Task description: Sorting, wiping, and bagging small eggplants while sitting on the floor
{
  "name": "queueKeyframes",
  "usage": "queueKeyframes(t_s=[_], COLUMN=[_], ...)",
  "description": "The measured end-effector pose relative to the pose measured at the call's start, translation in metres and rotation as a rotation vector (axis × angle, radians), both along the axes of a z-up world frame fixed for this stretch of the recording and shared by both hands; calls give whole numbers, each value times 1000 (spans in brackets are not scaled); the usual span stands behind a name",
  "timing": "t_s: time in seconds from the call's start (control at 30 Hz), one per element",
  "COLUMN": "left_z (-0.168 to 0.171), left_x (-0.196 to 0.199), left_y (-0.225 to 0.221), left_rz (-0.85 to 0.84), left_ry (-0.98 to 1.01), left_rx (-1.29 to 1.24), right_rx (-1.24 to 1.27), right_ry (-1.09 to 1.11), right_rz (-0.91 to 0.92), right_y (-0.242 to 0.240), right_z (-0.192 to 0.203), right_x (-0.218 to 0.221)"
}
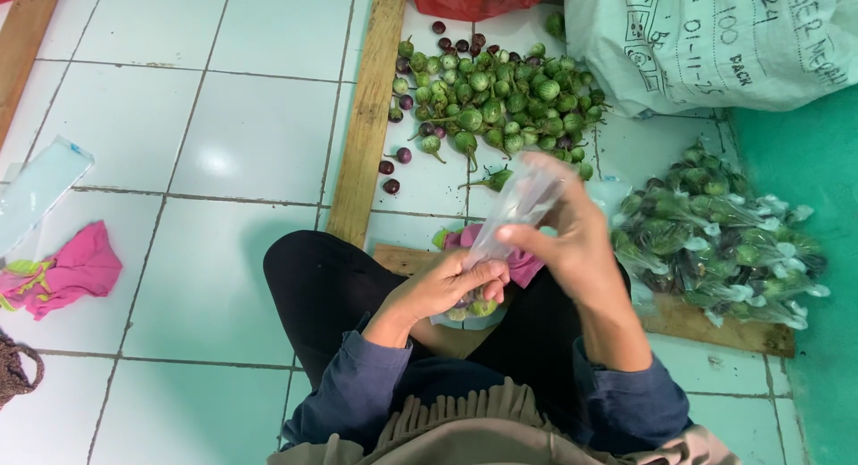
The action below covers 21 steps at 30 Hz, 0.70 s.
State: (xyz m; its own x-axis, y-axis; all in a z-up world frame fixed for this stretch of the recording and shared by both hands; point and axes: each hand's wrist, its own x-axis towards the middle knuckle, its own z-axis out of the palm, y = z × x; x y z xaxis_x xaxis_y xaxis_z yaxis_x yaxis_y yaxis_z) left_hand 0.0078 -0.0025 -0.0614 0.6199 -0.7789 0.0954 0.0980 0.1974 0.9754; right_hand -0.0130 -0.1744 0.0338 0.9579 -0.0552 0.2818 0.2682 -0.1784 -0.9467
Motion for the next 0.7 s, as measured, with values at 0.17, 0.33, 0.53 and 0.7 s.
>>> queueKeyframes(t_s=[0.17, 0.33, 0.53, 0.7], left_z=[-14, 6, -7, -25], left_x=[-8, -4, 1, 10], left_y=[13, 26, 22, 21], left_rz=[17, -74, -33, -33], left_ry=[86, 26, 45, 220], left_rx=[88, 134, 171, 288], right_rx=[183, 238, 191, -845], right_ry=[174, 89, 21, -490], right_rz=[-138, -195, -228, 94], right_y=[4, -19, -41, -29], right_z=[-47, -24, -2, 19], right_x=[14, 20, 11, -22])
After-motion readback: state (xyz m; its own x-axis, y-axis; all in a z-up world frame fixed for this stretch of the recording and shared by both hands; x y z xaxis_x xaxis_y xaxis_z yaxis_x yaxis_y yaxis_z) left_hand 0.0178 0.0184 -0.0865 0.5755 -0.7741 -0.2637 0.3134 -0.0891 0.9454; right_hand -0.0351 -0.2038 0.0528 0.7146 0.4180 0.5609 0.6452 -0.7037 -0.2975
